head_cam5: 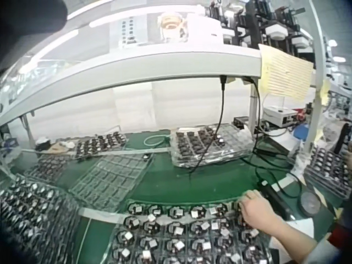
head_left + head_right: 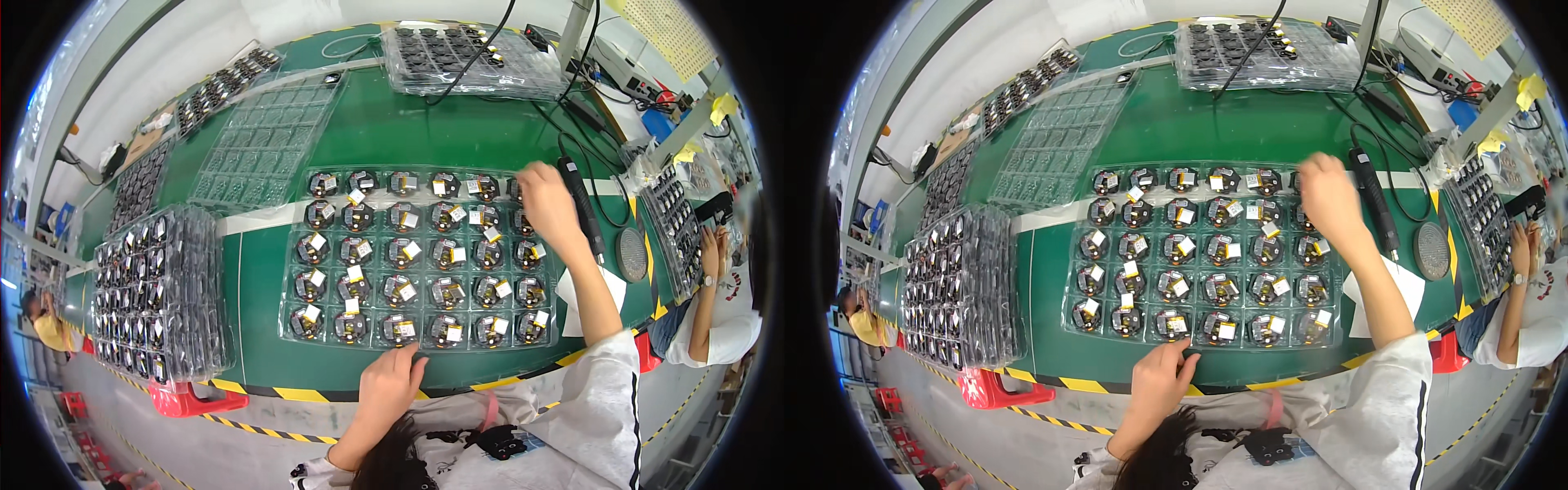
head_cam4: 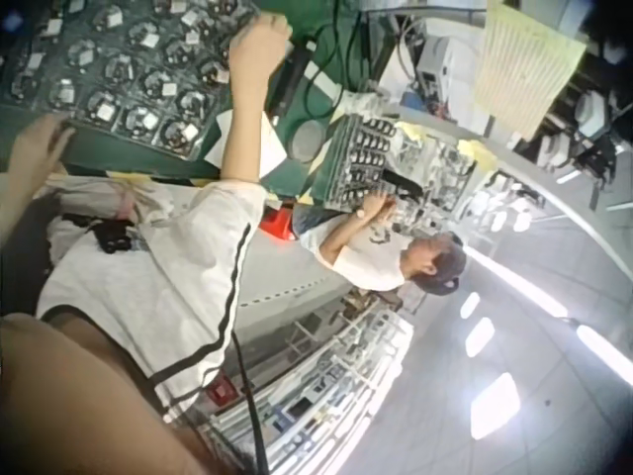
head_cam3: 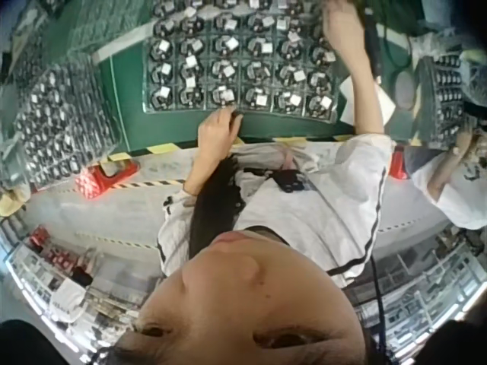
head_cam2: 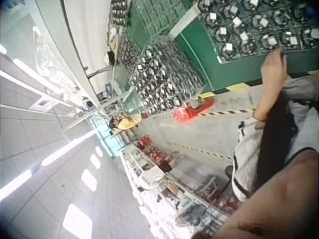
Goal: Apply glue to electronic components and place them onto circuit boards using a dispenser and tweezers.
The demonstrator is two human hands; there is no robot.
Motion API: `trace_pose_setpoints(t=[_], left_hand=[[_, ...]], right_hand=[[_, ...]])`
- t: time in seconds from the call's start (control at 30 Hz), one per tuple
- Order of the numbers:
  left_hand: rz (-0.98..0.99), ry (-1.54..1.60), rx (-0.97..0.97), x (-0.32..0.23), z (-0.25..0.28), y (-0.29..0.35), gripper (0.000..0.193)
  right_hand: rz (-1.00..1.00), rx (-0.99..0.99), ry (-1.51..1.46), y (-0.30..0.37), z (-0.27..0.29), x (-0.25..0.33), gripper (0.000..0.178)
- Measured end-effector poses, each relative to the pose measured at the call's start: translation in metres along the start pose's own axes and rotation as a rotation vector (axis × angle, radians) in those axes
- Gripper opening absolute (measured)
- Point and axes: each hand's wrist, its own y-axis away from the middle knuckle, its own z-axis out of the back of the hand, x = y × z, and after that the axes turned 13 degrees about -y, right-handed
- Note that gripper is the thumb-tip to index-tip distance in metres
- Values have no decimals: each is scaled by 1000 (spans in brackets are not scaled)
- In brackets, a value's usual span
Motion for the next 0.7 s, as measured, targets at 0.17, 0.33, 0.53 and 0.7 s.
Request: trace_pose_setpoints(t=[0.17,0.33,0.53,0.7], left_hand=[[-28,-90,-44,15,1,5,18],[-119,-37,-88,11,-12,-11,17],[-118,229,107,15,-11,-21,20],[38,220,-57,79,46,-95,20]], right_hand=[[-453,96,14,130,60,28,9],[-560,-25,-27,219,86,46,14],[-565,-88,-106,238,86,46,6],[-487,-215,-36,241,64,51,6]])
